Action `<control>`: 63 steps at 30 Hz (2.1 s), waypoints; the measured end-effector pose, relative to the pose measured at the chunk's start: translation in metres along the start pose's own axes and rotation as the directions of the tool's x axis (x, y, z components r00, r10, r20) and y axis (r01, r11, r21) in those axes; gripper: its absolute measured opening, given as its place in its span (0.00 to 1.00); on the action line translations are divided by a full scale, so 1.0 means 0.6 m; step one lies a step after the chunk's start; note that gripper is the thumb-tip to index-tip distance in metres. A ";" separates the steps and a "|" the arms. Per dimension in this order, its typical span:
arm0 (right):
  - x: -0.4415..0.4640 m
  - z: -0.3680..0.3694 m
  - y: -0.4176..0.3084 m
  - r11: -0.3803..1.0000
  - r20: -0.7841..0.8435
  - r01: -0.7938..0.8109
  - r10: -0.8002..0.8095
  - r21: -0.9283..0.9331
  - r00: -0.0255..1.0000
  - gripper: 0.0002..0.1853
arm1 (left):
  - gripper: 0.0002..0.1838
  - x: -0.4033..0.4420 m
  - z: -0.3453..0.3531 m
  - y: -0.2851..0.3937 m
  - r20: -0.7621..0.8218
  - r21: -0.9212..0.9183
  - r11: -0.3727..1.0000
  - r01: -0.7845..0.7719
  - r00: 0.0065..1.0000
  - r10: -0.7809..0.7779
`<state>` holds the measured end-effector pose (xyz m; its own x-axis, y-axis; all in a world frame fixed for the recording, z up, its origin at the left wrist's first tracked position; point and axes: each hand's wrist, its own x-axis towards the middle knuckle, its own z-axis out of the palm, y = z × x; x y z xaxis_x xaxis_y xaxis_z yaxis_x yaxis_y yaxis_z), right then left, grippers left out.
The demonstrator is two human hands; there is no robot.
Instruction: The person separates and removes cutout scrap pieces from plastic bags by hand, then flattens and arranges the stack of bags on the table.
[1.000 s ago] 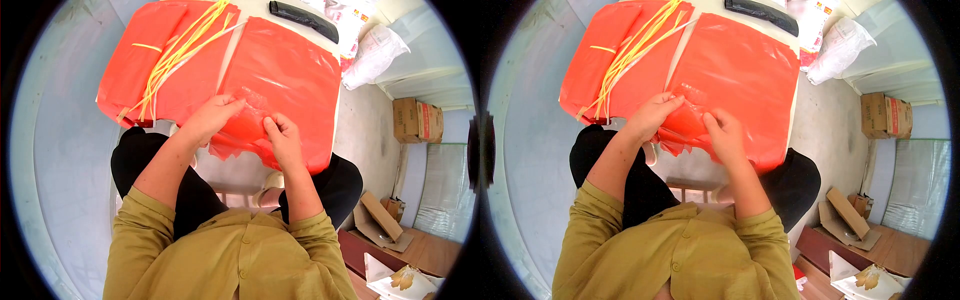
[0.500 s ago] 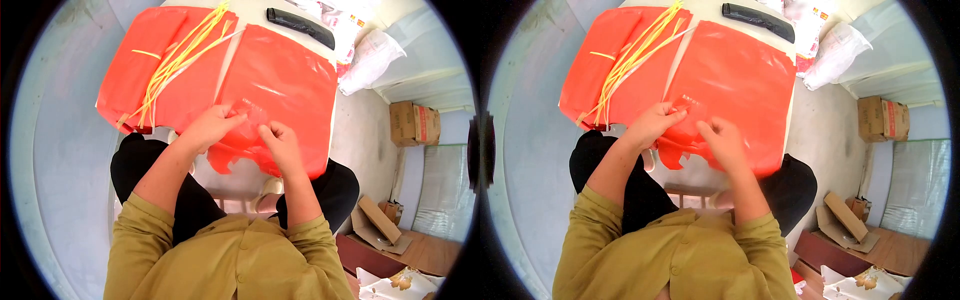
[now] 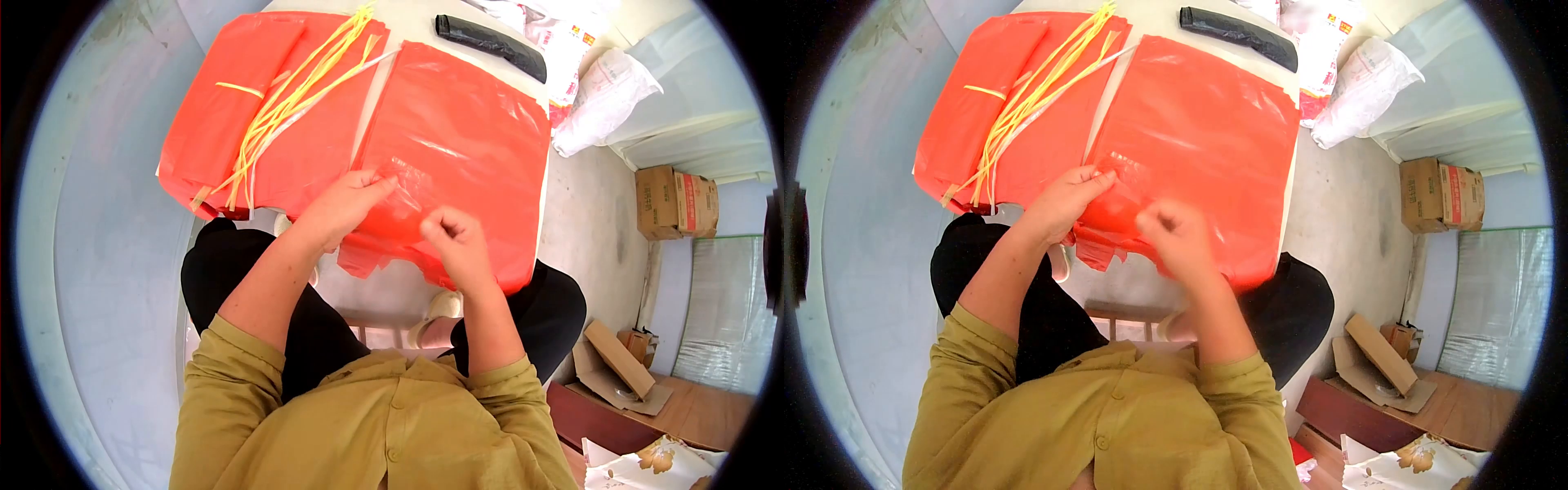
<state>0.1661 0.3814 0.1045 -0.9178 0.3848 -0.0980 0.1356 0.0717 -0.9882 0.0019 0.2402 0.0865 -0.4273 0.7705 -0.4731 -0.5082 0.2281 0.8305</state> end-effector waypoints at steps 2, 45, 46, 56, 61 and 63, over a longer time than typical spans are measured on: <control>-0.017 -0.016 -0.026 1.000 0.327 0.026 -0.022 -0.009 0.945 0.07 | 0.19 0.005 -0.003 -0.009 0.010 0.005 0.999 -0.035 0.999 0.035; 0.023 0.020 0.001 0.996 -0.147 -0.086 0.080 -0.034 0.986 0.14 | 0.22 -0.030 0.012 0.030 -0.035 0.180 0.984 0.014 0.999 -0.007; 0.024 0.021 0.003 0.998 -0.141 -0.065 0.063 -0.011 0.988 0.14 | 0.22 -0.018 0.006 0.017 -0.032 0.138 0.990 0.020 0.999 -0.016; -0.016 -0.014 -0.001 0.997 0.108 -0.001 0.009 -0.071 0.994 0.12 | 0.22 -0.010 0.005 0.010 -0.035 0.074 0.997 0.000 0.999 0.003; -0.010 -0.024 -0.022 0.988 0.086 -0.155 0.153 0.012 0.984 0.14 | 0.21 -0.011 0.002 0.014 -0.040 0.154 0.988 0.023 0.999 -0.017; 0.006 -0.018 -0.013 0.987 -0.059 -0.140 0.135 -0.073 0.989 0.15 | 0.22 -0.024 0.007 0.032 -0.052 0.207 0.976 0.061 0.997 -0.051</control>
<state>0.1659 0.3920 0.1130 -0.8674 0.4445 -0.2238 0.2893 0.0845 -0.9535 0.0016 0.2357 0.1103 -0.4389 0.7257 -0.5298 -0.3673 0.3933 0.8429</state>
